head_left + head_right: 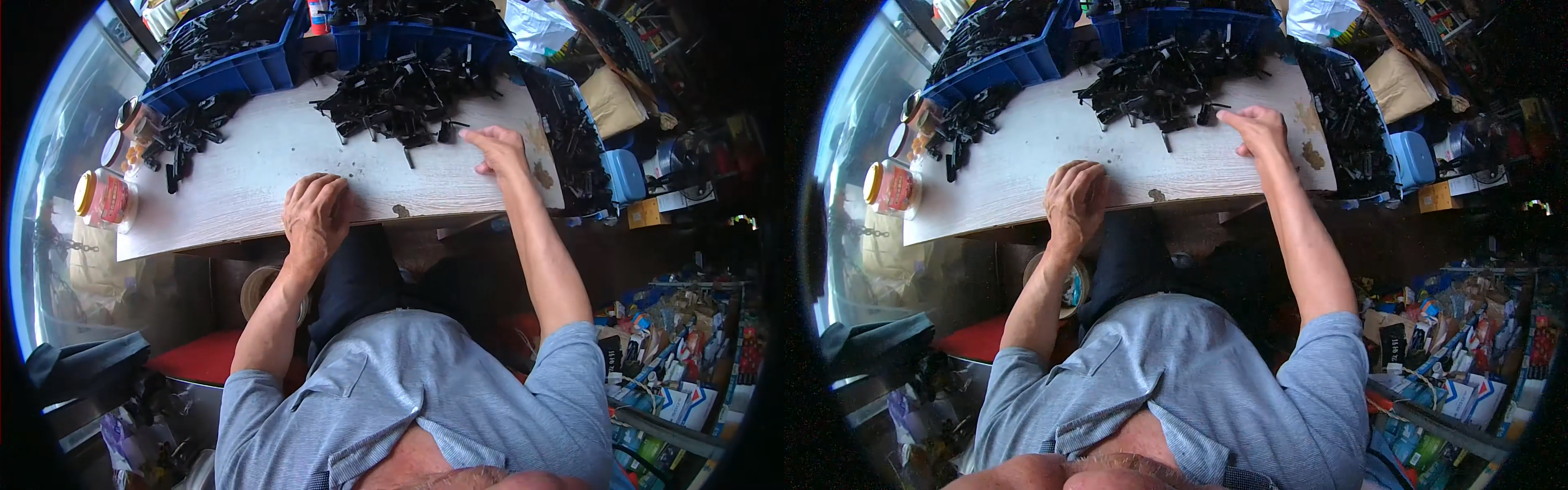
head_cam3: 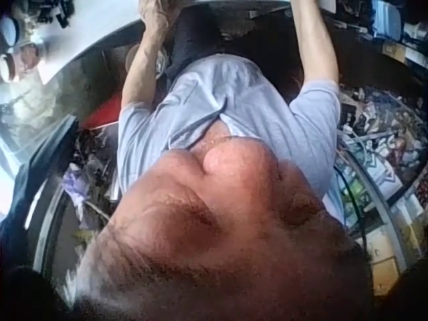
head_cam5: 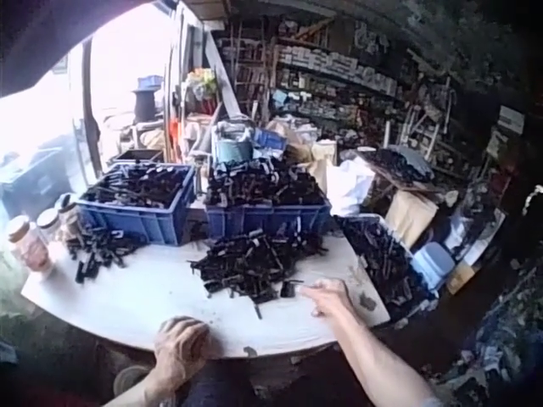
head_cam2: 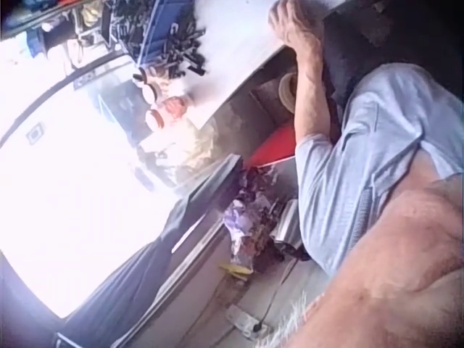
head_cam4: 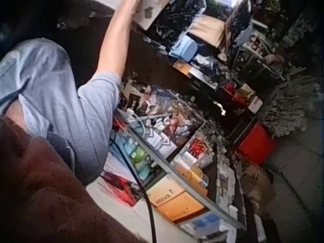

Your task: Assembling small black plastic parts at a workbench.

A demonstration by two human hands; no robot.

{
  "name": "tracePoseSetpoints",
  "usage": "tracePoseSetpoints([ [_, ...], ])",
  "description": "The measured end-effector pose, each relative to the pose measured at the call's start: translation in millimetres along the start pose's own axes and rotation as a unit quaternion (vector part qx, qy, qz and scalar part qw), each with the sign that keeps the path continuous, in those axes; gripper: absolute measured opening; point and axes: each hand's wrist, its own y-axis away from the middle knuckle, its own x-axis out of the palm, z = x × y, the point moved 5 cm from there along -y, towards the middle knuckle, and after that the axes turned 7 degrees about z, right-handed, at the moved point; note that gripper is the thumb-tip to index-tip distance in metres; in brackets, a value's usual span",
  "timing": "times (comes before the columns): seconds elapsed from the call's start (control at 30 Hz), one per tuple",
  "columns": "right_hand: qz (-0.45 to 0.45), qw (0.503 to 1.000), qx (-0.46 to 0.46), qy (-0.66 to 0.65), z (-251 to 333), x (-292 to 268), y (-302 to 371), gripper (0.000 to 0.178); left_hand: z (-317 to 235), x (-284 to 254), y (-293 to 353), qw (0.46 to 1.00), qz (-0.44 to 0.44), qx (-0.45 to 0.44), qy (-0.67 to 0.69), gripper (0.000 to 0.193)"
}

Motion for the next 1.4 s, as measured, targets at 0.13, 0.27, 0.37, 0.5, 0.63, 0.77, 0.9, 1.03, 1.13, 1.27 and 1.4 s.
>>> tracePoseSetpoints([
  [0.13,0.049,0.985,0.001,0.164,4.7,32.8,13.9,0.044,19.6,-23.9,14.7,0.985,-0.036,-0.037,0.163,0.025],
  [0.27,0.044,0.977,-0.001,0.208,10.8,55.0,46.0,0.042,82.5,-92.7,27.6,0.983,-0.165,-0.077,-0.007,0.032],
  [0.37,0.066,0.979,-0.004,0.193,13.6,66.6,46.5,0.036,170.4,-142.9,38.5,0.934,-0.184,-0.175,-0.251,0.034],
  [0.5,0.056,0.980,0.000,0.190,5.1,67.0,43.3,0.033,233.5,-158.6,47.2,0.902,-0.062,-0.303,-0.300,0.034],
  [0.63,0.057,0.987,0.007,0.152,0.6,63.2,48.1,0.034,231.6,-160.1,47.1,0.911,-0.026,-0.275,-0.307,0.029],
  [0.77,0.065,0.994,0.049,0.077,0.1,61.4,56.0,0.034,224.3,-164.0,58.7,0.923,-0.098,-0.209,-0.309,0.018],
  [0.9,0.054,0.996,0.072,0.014,-2.4,58.1,61.1,0.035,202.5,-158.3,65.6,0.934,-0.129,-0.162,-0.292,0.018],
  [1.03,0.043,0.997,0.062,-0.013,-7.4,49.8,63.9,0.036,189.3,-148.1,62.0,0.942,-0.063,-0.174,-0.279,0.018],
  [1.13,0.052,0.998,0.045,-0.001,-3.6,51.6,72.1,0.037,182.7,-154.4,62.5,0.933,-0.168,-0.150,-0.281,0.021],
  [1.27,0.051,0.996,0.061,-0.027,-13.6,42.7,74.0,0.038,173.0,-144.8,50.2,0.950,-0.053,-0.110,-0.287,0.022],
  [1.4,0.051,0.996,0.040,-0.065,-13.4,40.0,80.9,0.039,180.2,-142.7,48.8,0.948,-0.029,-0.134,-0.289,0.021],
])
